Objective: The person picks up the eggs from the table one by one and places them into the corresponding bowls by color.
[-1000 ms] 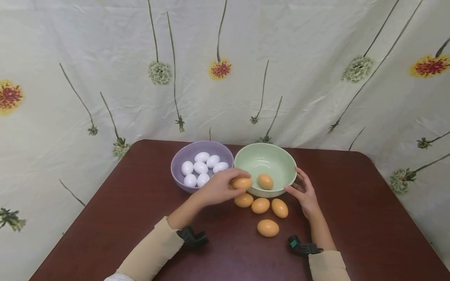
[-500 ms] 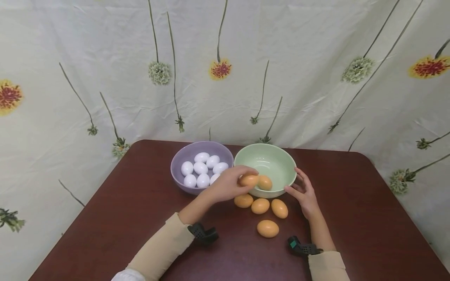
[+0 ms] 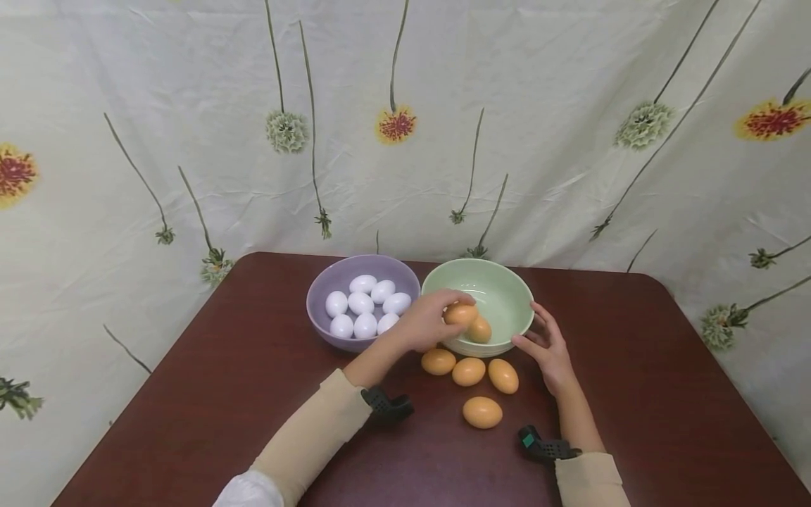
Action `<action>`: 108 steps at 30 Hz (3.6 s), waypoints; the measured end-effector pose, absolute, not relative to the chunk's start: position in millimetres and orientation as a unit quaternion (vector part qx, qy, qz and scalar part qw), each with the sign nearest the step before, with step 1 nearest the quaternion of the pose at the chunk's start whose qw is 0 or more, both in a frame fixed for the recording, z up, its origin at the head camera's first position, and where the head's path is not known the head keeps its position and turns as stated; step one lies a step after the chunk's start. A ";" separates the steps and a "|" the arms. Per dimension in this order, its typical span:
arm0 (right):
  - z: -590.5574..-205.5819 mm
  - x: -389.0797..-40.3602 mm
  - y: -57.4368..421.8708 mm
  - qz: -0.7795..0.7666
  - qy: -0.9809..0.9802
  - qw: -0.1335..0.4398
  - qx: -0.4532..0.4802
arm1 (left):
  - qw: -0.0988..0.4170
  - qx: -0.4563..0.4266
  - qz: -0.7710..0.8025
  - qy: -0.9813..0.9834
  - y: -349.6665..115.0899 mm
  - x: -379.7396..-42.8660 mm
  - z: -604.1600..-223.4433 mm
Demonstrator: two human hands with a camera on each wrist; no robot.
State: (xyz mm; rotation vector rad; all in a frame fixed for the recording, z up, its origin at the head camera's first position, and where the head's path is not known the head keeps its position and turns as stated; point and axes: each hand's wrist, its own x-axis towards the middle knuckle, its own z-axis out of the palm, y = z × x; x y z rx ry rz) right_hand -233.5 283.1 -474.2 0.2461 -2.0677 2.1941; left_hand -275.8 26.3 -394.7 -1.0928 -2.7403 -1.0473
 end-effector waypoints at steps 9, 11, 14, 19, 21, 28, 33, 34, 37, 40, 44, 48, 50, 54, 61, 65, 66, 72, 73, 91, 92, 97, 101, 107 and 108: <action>-473.8 -232.7 283.7 0.723 -0.684 0.057 0.077 | -0.004 -0.334 -0.289 -0.897 37.8 -292.8 -401.1; -473.6 -232.8 283.6 0.722 -0.686 0.056 0.078 | -0.006 -0.334 -0.278 -0.901 39.1 -295.6 -401.5; -473.1 -233.3 283.2 0.721 -0.687 0.055 0.079 | -0.009 -0.337 -0.259 -0.905 40.0 -299.1 -401.5; -472.8 -233.8 282.4 0.720 -0.687 0.052 0.078 | -0.016 -0.341 -0.225 -0.912 41.2 -305.0 -401.8; -472.8 -233.8 282.5 0.720 -0.688 0.052 0.078 | -0.022 -0.343 -0.215 -0.914 42.4 -307.2 -401.7; -472.7 -234.4 283.7 0.723 -0.684 0.055 0.080 | -0.047 -0.357 -0.187 -0.914 49.7 -314.0 -402.5; -473.2 -234.2 284.0 0.723 -0.684 0.055 0.083 | -0.072 -0.366 -0.189 -0.908 54.2 -317.1 -403.9; -473.2 -234.1 284.0 0.723 -0.684 0.055 0.083 | -0.078 -0.368 -0.190 -0.907 55.1 -317.6 -404.1; -473.0 -233.8 284.1 0.723 -0.683 0.055 0.084 | -0.094 -0.372 -0.194 -0.903 57.8 -319.2 -404.3; -472.7 -233.9 284.2 0.725 -0.682 0.055 0.084 | -0.109 -0.371 -0.191 -0.902 60.4 -320.7 -403.7; -472.7 -234.4 284.5 0.726 -0.681 0.056 0.083 | -0.134 -0.363 -0.181 -0.904 63.6 -322.1 -402.7; -473.1 -235.0 284.6 0.724 -0.683 0.057 0.082 | -0.152 -0.352 -0.168 -0.908 65.8 -321.8 -402.1; -473.4 -235.3 284.6 0.724 -0.682 0.057 0.083 | -0.155 -0.349 -0.165 -0.909 66.5 -321.7 -402.1; -473.6 -235.2 284.4 0.725 -0.681 0.057 0.083 | -0.155 -0.349 -0.164 -0.910 67.0 -321.8 -402.5; -473.1 -234.3 284.7 0.724 -0.683 0.054 0.079 | -0.150 -0.353 -0.178 -0.906 68.1 -323.8 -407.7; -472.6 -234.3 284.5 0.723 -0.685 0.054 0.079 | -0.153 -0.349 -0.185 -0.906 68.5 -324.3 -408.4; -472.5 -234.3 284.4 0.722 -0.685 0.054 0.078 | -0.154 -0.348 -0.186 -0.906 68.5 -324.0 -408.1; -472.7 -233.9 284.0 0.722 -0.686 0.053 0.076 | -0.149 -0.352 -0.208 -0.900 66.4 -324.0 -408.2; -472.8 -233.9 284.0 0.723 -0.685 0.054 0.078 | -0.146 -0.355 -0.217 -0.898 65.5 -324.4 -408.7; -472.8 -234.1 284.3 0.719 -0.689 0.054 0.077 | -0.106 -0.361 -0.390 -0.840 42.7 -313.6 -401.3; -472.9 -234.2 284.4 0.719 -0.688 0.055 0.077 | -0.105 -0.358 -0.396 -0.839 41.2 -312.2 -401.1; -473.5 -234.4 285.0 0.719 -0.688 0.059 0.085 | -0.096 -0.345 -0.420 -0.834 32.6 -304.0 -401.3; -474.1 -233.8 285.3 0.717 -0.689 0.060 0.088 | -0.090 -0.344 -0.434 -0.828 25.4 -297.2 -402.4; -474.4 -233.2 284.9 0.716 -0.690 0.057 0.086 | -0.074 -0.348 -0.460 -0.814 16.2 -291.2 -407.3; -474.4 -233.2 284.8 0.717 -0.690 0.057 0.086 | -0.073 -0.349 -0.465 -0.811 14.8 -290.0 -407.6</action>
